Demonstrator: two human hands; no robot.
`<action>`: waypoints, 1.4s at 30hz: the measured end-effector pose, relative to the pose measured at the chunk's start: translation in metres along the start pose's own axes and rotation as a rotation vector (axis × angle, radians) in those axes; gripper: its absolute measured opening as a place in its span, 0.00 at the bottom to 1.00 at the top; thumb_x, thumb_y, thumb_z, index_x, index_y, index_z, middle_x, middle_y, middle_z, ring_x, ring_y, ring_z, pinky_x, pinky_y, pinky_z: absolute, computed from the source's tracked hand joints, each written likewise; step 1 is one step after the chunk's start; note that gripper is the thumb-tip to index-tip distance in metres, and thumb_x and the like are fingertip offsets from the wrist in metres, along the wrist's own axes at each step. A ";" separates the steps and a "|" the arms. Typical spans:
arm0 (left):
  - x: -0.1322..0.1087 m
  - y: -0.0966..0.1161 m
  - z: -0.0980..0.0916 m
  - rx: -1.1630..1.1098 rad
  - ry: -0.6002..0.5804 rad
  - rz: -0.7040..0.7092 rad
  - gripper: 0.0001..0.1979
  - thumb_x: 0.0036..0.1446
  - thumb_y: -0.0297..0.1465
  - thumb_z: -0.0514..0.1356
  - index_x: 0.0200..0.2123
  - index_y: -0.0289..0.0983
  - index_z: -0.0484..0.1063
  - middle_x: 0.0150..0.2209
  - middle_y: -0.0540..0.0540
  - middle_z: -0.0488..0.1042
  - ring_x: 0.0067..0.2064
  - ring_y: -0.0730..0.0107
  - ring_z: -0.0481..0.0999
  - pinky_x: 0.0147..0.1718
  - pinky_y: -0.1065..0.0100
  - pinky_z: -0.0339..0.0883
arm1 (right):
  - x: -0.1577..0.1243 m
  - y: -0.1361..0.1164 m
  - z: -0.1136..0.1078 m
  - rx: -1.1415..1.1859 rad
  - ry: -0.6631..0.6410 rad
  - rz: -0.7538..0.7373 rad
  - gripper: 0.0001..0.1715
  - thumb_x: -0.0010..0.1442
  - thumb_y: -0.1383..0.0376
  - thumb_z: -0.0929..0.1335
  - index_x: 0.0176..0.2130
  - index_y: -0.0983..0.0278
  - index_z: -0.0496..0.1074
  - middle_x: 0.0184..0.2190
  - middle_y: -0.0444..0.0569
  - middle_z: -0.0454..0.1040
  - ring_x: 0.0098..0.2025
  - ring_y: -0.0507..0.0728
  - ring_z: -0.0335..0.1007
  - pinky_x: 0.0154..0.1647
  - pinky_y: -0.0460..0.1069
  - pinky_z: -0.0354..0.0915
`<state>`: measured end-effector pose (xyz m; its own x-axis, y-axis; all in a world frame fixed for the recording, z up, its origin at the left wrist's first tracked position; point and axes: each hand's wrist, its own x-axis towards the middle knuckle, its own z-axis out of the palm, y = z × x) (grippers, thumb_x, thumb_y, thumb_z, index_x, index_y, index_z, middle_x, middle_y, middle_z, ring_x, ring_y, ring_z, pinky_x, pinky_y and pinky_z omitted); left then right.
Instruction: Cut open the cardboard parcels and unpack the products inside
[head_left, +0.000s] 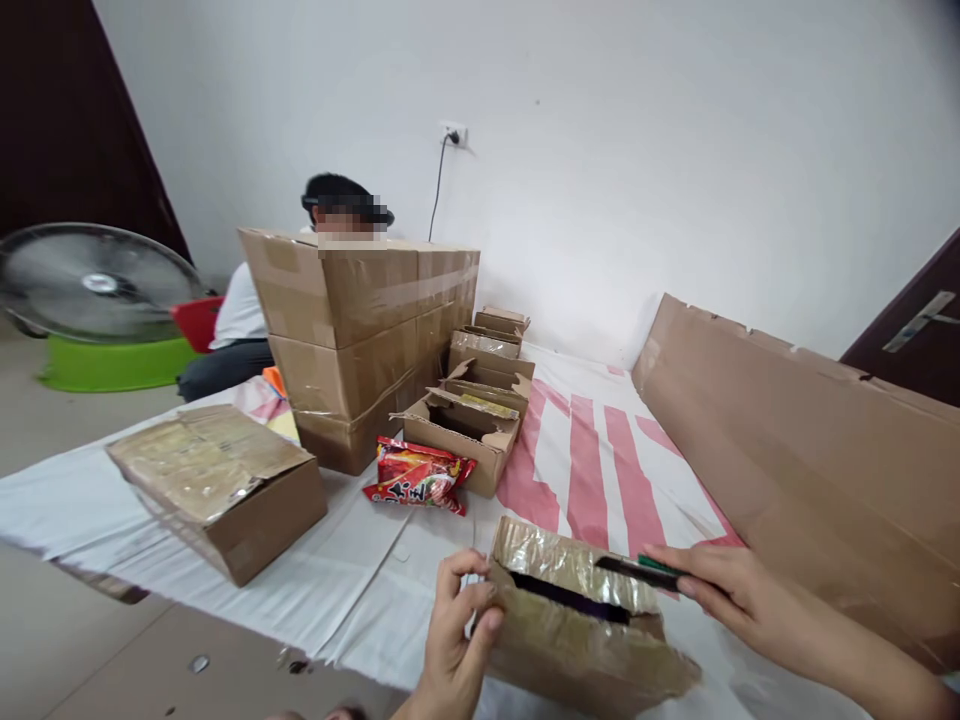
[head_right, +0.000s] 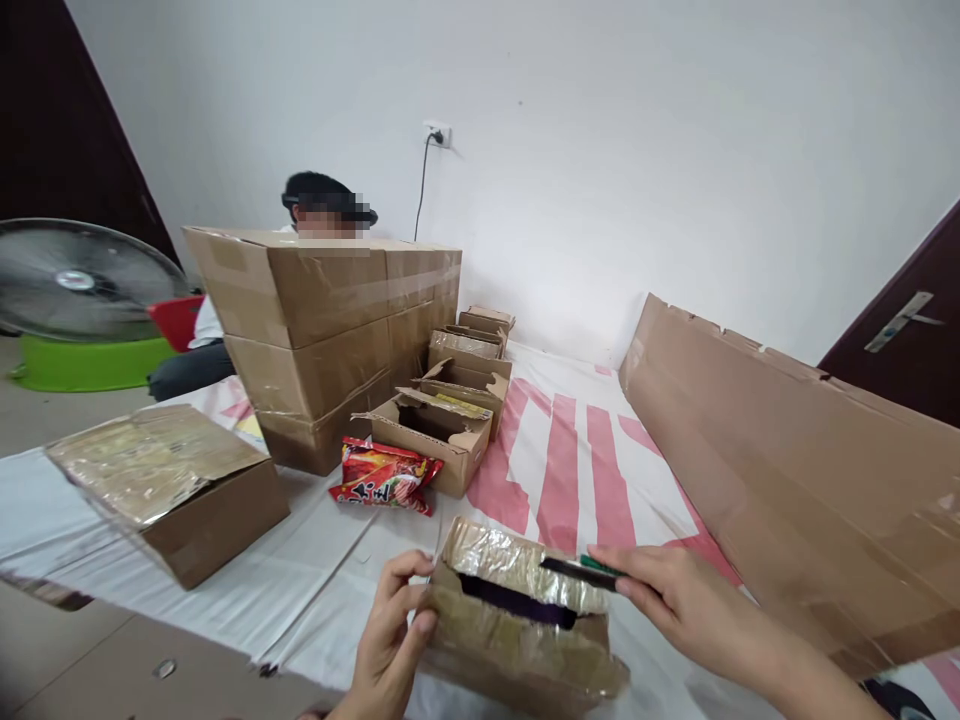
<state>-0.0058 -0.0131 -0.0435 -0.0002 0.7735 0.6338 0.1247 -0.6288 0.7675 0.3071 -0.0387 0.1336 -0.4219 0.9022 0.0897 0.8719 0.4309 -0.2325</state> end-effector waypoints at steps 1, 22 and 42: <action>-0.002 0.002 -0.001 0.012 -0.018 0.063 0.09 0.65 0.35 0.51 0.35 0.41 0.68 0.44 0.45 0.60 0.49 0.61 0.63 0.48 0.62 0.61 | 0.007 -0.002 0.005 -0.015 -0.013 -0.001 0.21 0.67 0.58 0.61 0.59 0.46 0.66 0.37 0.43 0.80 0.37 0.54 0.77 0.38 0.47 0.71; 0.012 0.018 -0.013 -0.137 -0.153 -0.030 0.21 0.65 0.42 0.49 0.25 0.39 0.69 0.40 0.41 0.70 0.49 0.55 0.67 0.48 0.54 0.63 | -0.045 0.076 0.097 0.138 0.218 0.430 0.25 0.62 0.53 0.62 0.53 0.61 0.71 0.52 0.57 0.75 0.54 0.64 0.70 0.53 0.57 0.67; 0.014 0.005 -0.019 -0.025 -0.463 -0.041 0.22 0.63 0.47 0.51 0.53 0.41 0.66 0.70 0.35 0.46 0.70 0.45 0.47 0.62 0.43 0.53 | 0.024 -0.034 0.076 0.100 0.282 -0.044 0.05 0.62 0.63 0.68 0.39 0.61 0.72 0.36 0.49 0.74 0.42 0.59 0.69 0.42 0.55 0.67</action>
<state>-0.0241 -0.0068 -0.0289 0.4387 0.7480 0.4980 0.1100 -0.5947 0.7964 0.2482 -0.0332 0.0700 -0.3610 0.8585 0.3641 0.8195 0.4784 -0.3156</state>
